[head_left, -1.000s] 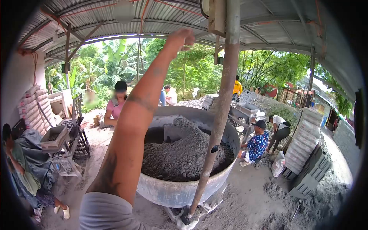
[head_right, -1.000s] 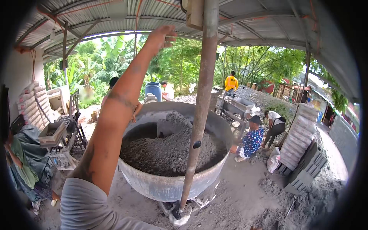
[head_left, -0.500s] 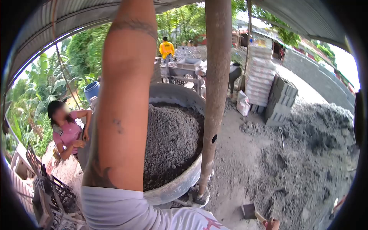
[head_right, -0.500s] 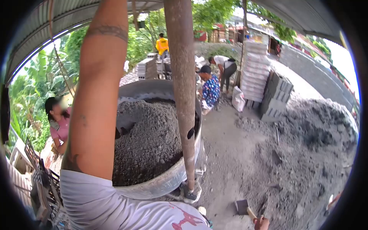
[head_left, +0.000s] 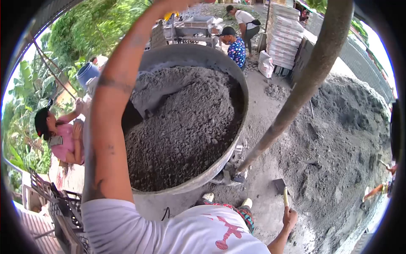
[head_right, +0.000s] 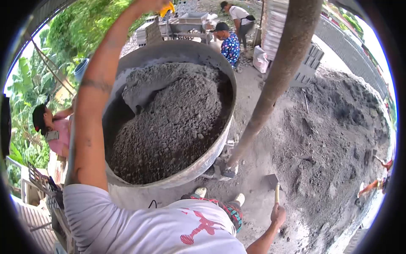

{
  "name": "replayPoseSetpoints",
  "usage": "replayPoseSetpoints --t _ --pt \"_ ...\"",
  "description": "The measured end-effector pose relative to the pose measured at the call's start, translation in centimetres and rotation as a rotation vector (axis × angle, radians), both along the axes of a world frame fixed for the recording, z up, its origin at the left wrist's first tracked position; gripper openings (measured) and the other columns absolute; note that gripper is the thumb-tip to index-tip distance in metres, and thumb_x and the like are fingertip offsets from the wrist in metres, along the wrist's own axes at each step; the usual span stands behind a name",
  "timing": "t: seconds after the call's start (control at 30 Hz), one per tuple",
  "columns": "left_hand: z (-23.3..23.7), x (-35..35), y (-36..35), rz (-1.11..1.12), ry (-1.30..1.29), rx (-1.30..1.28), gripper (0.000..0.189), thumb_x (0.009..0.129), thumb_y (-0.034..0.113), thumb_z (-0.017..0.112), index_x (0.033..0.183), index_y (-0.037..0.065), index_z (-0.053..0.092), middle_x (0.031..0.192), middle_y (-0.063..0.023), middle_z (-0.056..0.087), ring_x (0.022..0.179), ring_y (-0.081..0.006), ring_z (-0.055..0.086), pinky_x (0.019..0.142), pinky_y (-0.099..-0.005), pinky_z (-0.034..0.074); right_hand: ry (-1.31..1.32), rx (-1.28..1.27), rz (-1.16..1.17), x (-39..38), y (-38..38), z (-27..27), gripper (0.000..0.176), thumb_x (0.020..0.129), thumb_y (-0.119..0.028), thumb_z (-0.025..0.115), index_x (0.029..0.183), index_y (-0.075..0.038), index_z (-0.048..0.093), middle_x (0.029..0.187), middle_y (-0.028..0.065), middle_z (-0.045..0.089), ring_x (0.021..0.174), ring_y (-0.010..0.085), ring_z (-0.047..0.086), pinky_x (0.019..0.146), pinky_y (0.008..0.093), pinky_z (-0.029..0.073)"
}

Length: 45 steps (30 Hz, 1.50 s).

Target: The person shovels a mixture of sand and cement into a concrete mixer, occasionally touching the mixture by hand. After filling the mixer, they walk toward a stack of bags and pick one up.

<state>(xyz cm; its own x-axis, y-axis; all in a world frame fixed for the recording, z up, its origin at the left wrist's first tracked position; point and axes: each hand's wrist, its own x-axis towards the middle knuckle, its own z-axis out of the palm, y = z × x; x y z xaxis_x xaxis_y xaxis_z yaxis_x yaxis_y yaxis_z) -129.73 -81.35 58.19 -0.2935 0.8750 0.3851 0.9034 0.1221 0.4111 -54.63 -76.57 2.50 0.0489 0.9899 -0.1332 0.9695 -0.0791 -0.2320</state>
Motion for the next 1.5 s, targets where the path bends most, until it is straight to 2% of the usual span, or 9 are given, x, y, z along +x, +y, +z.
replayPoseSetpoints --t 0.07,0.17,0.47,0.73,0.8,0.87,1.03,1.13,1.5 --pt "-10.4 3.3 -4.4 -0.174 0.380 -0.333 0.036 0.087 0.043 0.067 0.096 0.008 0.070 0.081 -0.0064 0.069 0.074 -0.0227 0.065 0.068 -0.0382 0.050 0.033 -0.056 0.027 -0.4 1.7 1.7 0.055 0.087 -0.049 0.050 0.085 0.002 0.070 0.079 0.0269 0.065 0.074 0.0442 0.064 0.070 0.0509 0.048" --pt "-23.6 13.7 -13.3 -0.131 -0.005 -1.055 0.047 0.082 0.048 0.071 0.109 0.010 0.070 0.107 -0.0128 0.070 0.102 -0.0304 0.065 0.085 -0.0421 0.050 0.148 -0.059 0.082 1.3 7.0 3.1 0.046 0.079 -0.040 0.053 0.076 0.003 0.069 0.063 0.0211 0.061 0.061 0.0314 0.061 0.063 0.0470 0.045" --pt "-47.8 27.2 -24.1 0.488 -0.126 -0.568 0.076 0.079 0.055 0.072 0.131 0.002 0.056 0.120 -0.0231 0.061 0.113 -0.0399 0.058 0.094 -0.0465 0.047 0.232 -0.062 0.178 6.2 19.4 4.4 0.052 0.085 -0.043 0.045 0.070 0.000 0.070 0.060 0.0172 0.064 0.064 0.0325 0.066 0.066 0.0476 0.048" --pt "-45.7 31.7 -21.2 0.823 -0.103 -0.540 0.062 0.079 0.062 0.066 0.105 0.007 0.071 0.102 -0.0170 0.071 0.099 -0.0347 0.067 0.082 -0.0446 0.051 0.216 0.122 0.230 8.6 23.3 3.8 0.056 0.090 -0.047 0.043 0.066 -0.002 0.067 0.058 0.0150 0.065 0.053 0.0273 0.063 0.058 0.0409 0.049" --pt "-44.9 32.3 -20.8 0.868 -0.157 -0.586 0.069 0.080 0.071 0.058 0.104 0.008 0.071 0.101 -0.0174 0.071 0.100 -0.0351 0.066 0.083 -0.0443 0.050 0.226 0.071 0.278 8.4 23.6 4.9 0.057 0.091 -0.049 0.042 0.070 -0.002 0.068 0.058 0.0150 0.065 0.049 0.0266 0.061 0.052 0.0394 0.048" --pt "-44.5 32.1 -20.8 0.875 -0.275 -0.621 0.078 0.082 0.080 0.044 0.104 0.011 0.072 0.101 -0.0148 0.072 0.102 -0.0344 0.066 0.089 -0.0431 0.047 0.345 -0.119 0.192 7.5 22.2 8.1 0.059 0.089 -0.053 0.044 0.071 -0.003 0.070 0.060 0.0134 0.065 0.063 0.0308 0.066 0.068 0.0419 0.050" --pt "-45.3 30.3 -20.8 0.988 -0.449 -0.608 0.089 0.086 0.083 0.024 0.101 0.011 0.075 0.107 -0.0121 0.071 0.112 -0.0365 0.062 0.096 -0.0441 0.043 0.417 -0.087 0.302 9.6 22.9 7.9 0.057 0.089 -0.049 0.044 0.064 -0.002 0.064 0.052 0.0091 0.059 0.052 0.0239 0.058 0.054 0.0406 0.043" --pt "-45.5 29.5 -19.6 1.221 -0.520 -0.485 0.083 0.088 0.078 0.030 0.100 0.009 0.075 0.108 -0.0136 0.071 0.109 -0.0367 0.064 0.093 -0.0435 0.046 0.589 -0.086 0.301 11.5 24.2 4.9 0.056 0.094 -0.040 0.042 0.055 -0.001 0.052 0.045 0.0133 0.055 0.033 0.0193 0.045 0.037 0.0363 0.037" --pt "-44.1 30.0 -18.5 1.446 -0.457 -0.384 0.051 0.090 0.047 0.049 0.107 0.006 0.073 0.113 -0.0163 0.069 0.106 -0.0312 0.066 0.088 -0.0427 0.052 0.412 0.018 0.426 19.2 25.3 5.0 0.048 0.092 -0.034 0.048 0.070 0.006 0.062 0.058 0.0111 0.059 0.050 0.0182 0.048 0.053 0.0373 0.043"
